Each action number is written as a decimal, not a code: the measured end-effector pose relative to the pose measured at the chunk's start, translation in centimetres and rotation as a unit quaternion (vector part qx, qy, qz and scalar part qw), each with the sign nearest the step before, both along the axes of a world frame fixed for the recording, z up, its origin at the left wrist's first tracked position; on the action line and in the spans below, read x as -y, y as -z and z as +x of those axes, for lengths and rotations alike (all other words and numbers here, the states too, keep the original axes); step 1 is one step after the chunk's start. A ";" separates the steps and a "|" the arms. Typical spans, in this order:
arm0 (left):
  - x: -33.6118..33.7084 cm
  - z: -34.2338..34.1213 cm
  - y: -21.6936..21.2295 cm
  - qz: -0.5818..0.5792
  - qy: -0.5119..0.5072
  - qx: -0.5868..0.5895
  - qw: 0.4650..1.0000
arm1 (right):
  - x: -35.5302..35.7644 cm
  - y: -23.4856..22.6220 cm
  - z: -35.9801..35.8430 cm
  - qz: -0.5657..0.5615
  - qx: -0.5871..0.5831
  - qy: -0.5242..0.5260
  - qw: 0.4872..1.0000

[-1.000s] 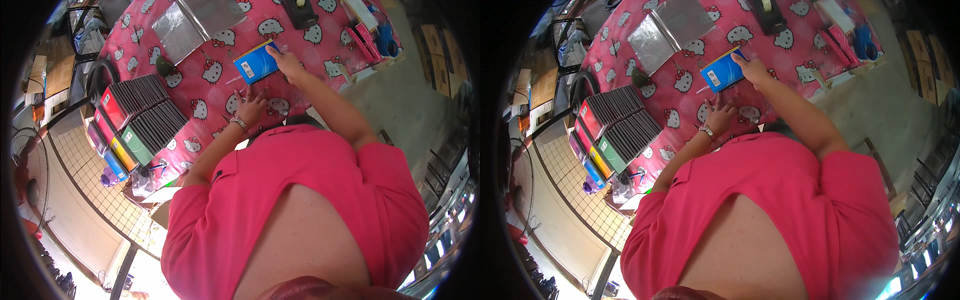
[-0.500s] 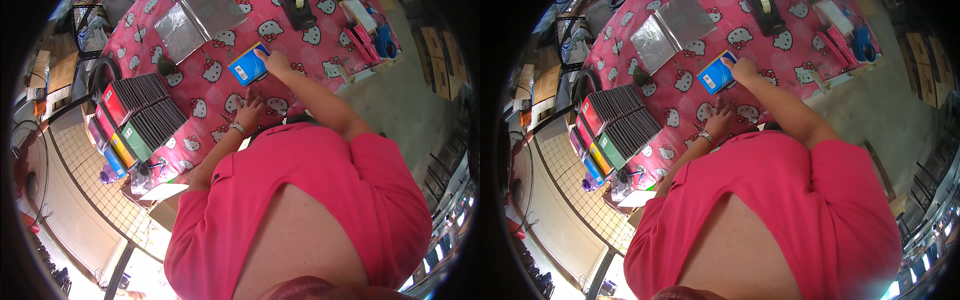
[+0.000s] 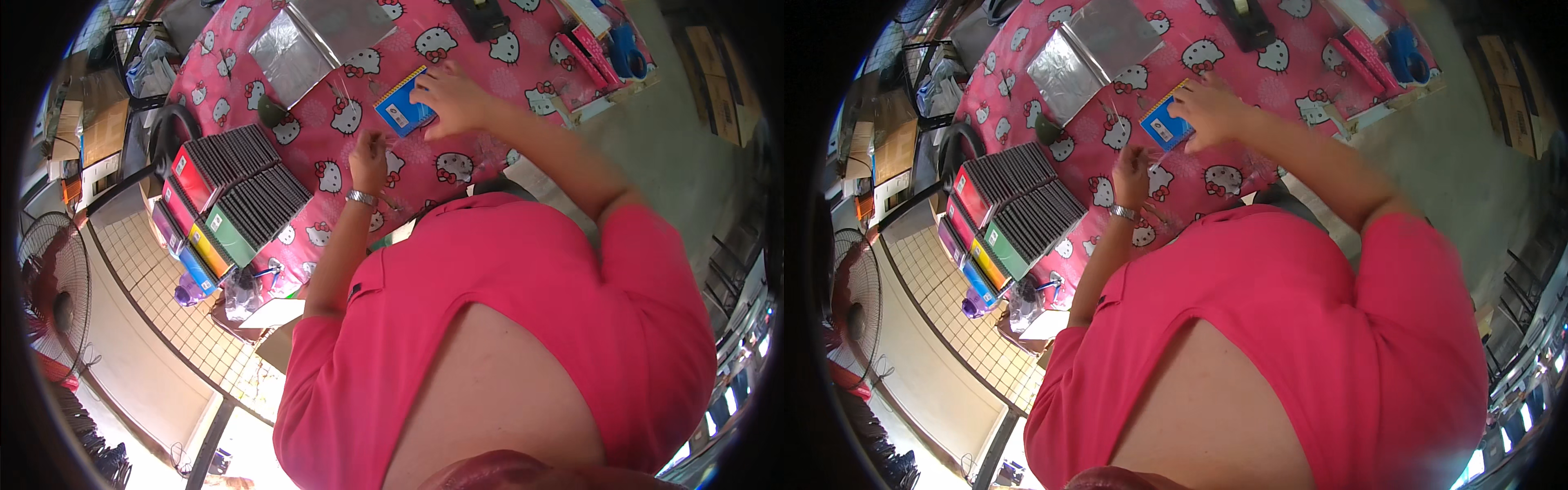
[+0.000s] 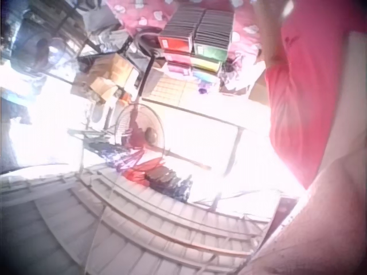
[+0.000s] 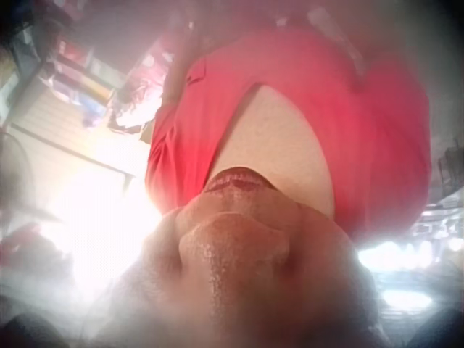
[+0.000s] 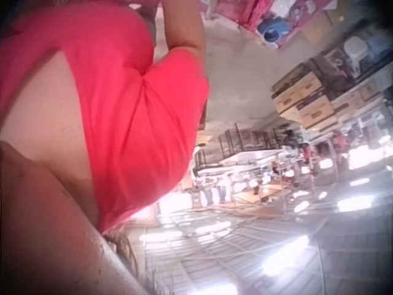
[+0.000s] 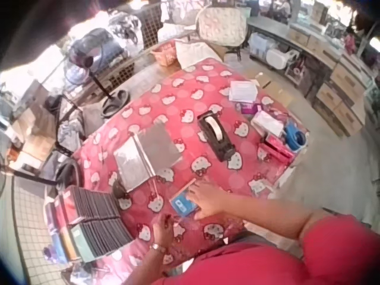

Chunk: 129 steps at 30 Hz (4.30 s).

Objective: The person packs colorful notebooks into a plastic sleeve, seals the sleeve using a tape dispenser, and places the completed package into a cardboard box.

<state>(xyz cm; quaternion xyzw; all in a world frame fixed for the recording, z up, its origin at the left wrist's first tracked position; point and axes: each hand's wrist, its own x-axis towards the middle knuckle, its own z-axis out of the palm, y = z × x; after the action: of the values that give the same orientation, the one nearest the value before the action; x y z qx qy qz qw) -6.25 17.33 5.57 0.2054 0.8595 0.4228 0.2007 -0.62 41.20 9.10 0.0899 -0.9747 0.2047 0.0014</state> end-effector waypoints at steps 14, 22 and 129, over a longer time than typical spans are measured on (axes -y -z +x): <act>-4.8 6.1 1.1 -0.167 0.253 -0.193 0.933 | -2.3 3.0 -7.1 0.014 0.234 -0.099 0.967; -5.9 6.0 3.3 -0.264 0.250 -0.267 0.892 | -7.2 6.7 -7.7 -0.276 0.207 0.075 0.936; -2.5 -0.8 3.6 -0.139 0.216 -0.385 0.886 | 1.3 4.8 -7.1 -0.071 0.232 -0.022 0.970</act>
<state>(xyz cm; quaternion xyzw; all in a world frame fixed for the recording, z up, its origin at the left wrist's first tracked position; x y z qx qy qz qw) -7.05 19.82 1.96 0.5028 0.8534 0.1332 -0.0336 -7.76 39.86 4.34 0.0607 -0.9293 0.2884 -0.2224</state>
